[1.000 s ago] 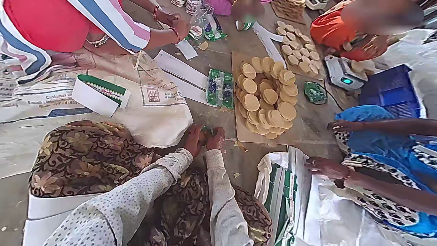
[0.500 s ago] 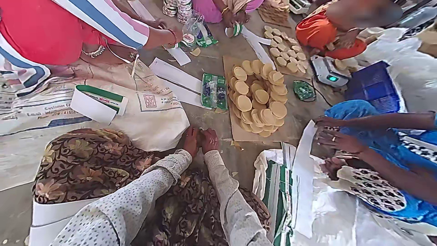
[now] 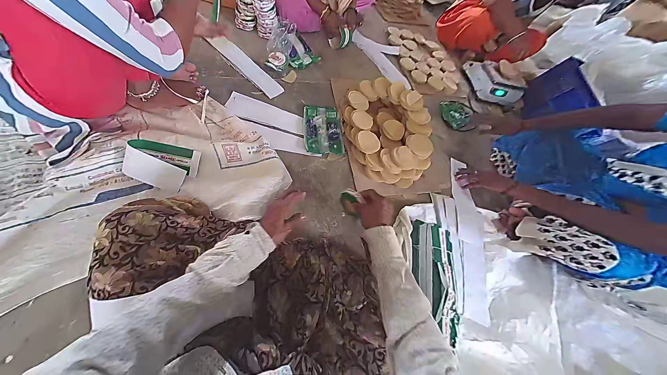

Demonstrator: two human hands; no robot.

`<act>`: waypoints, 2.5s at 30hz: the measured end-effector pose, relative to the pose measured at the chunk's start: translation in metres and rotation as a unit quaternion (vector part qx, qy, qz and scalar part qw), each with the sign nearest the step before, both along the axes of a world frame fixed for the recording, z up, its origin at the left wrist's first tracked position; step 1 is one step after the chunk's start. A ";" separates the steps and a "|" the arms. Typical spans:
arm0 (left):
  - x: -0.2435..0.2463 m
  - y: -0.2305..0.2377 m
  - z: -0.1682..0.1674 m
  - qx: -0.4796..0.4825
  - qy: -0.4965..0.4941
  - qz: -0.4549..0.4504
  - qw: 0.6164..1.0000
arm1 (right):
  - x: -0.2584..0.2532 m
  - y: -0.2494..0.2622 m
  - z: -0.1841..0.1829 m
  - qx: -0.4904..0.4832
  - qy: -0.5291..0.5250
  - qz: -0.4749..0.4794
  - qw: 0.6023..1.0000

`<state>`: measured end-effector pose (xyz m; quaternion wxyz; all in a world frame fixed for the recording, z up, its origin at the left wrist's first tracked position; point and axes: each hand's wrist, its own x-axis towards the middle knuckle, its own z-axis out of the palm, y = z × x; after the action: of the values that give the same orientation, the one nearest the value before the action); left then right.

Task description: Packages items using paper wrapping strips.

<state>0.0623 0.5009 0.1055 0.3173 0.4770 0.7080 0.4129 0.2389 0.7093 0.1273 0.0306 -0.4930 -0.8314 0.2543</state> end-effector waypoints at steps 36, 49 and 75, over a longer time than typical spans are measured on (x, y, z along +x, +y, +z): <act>-0.017 -0.132 0.057 -0.047 0.136 -0.011 0.990 | -0.029 -0.172 -0.008 -0.283 0.349 0.188 0.873; -0.015 0.047 -0.032 -0.218 0.198 -0.174 0.940 | -0.067 -0.023 -0.085 -0.164 0.062 0.082 0.981; -0.044 0.085 -0.069 -0.289 0.070 -0.167 0.940 | -0.187 0.100 -0.063 0.100 -0.018 0.149 0.984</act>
<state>0.0185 0.5856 0.0364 0.4561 0.5039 0.7271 0.0969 0.0516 0.8096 0.0647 0.0273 -0.3629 -0.9172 0.1625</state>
